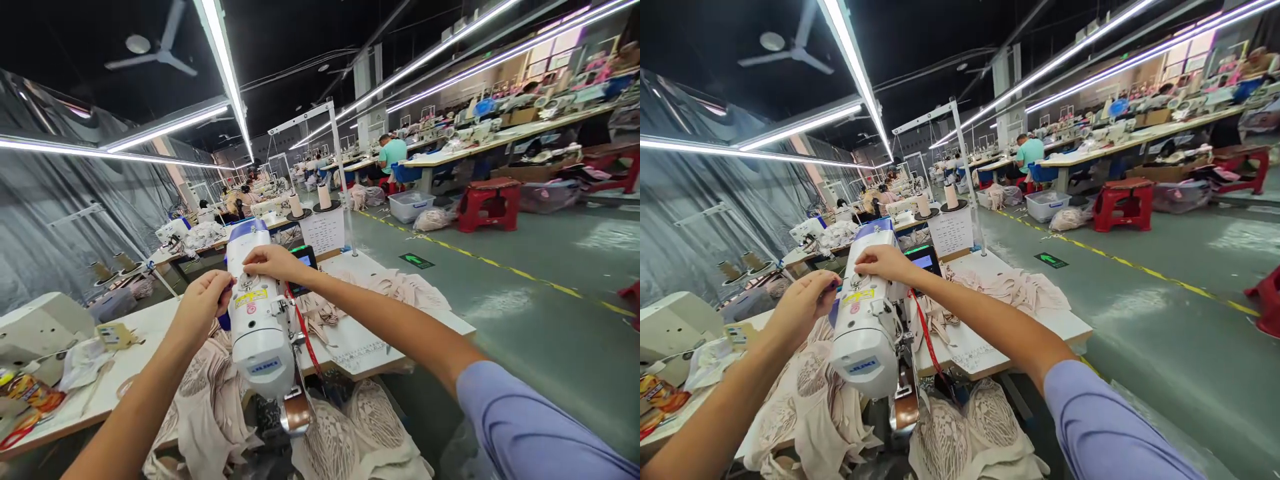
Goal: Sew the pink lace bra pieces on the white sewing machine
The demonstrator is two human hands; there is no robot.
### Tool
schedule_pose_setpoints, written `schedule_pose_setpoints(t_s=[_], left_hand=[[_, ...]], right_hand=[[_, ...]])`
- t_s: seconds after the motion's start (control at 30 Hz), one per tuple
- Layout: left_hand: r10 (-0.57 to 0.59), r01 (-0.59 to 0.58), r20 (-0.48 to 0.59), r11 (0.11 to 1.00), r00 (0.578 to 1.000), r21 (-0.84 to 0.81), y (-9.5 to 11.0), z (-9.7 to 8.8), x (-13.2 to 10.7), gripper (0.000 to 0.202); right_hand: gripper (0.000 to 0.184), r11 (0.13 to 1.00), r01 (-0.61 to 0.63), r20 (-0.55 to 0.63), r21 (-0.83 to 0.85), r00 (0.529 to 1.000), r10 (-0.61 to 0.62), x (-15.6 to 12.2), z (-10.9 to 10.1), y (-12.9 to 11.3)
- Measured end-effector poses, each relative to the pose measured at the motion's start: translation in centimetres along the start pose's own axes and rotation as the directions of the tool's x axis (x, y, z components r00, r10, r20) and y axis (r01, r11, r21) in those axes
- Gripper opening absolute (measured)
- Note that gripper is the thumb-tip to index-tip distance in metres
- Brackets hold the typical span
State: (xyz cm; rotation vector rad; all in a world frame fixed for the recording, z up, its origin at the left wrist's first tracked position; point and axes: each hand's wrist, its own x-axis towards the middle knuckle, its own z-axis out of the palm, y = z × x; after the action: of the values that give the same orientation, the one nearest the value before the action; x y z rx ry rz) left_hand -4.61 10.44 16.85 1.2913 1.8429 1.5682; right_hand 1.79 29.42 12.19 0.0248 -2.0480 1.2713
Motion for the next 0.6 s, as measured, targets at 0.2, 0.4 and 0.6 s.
schedule_pose_setpoints(t_s=[0.2, 0.4, 0.6], left_hand=[[-0.030, 0.031, 0.012, 0.998, 0.999, -0.062, -0.2, -0.1, -0.4, 0.025], [-0.068, 0.070, 0.024, 0.994, 0.997, -0.083, -0.2, -0.4, -0.5, 0.024], [-0.054, 0.055, 0.024, 0.995, 0.998, -0.079, -0.8, -0.7, -0.5, 0.026]], right_hand=[[0.023, 0.985, -0.086, 0.059, 0.152, 0.995, 0.077, -0.3, -0.3, 0.3], [0.029, 0.992, -0.092, 0.069, 0.091, 0.994, 0.086, -0.4, 0.1, -0.5], [0.029, 0.968, -0.020, 0.048, -0.250, 0.998, 0.033, -1.1, -0.1, -0.7]])
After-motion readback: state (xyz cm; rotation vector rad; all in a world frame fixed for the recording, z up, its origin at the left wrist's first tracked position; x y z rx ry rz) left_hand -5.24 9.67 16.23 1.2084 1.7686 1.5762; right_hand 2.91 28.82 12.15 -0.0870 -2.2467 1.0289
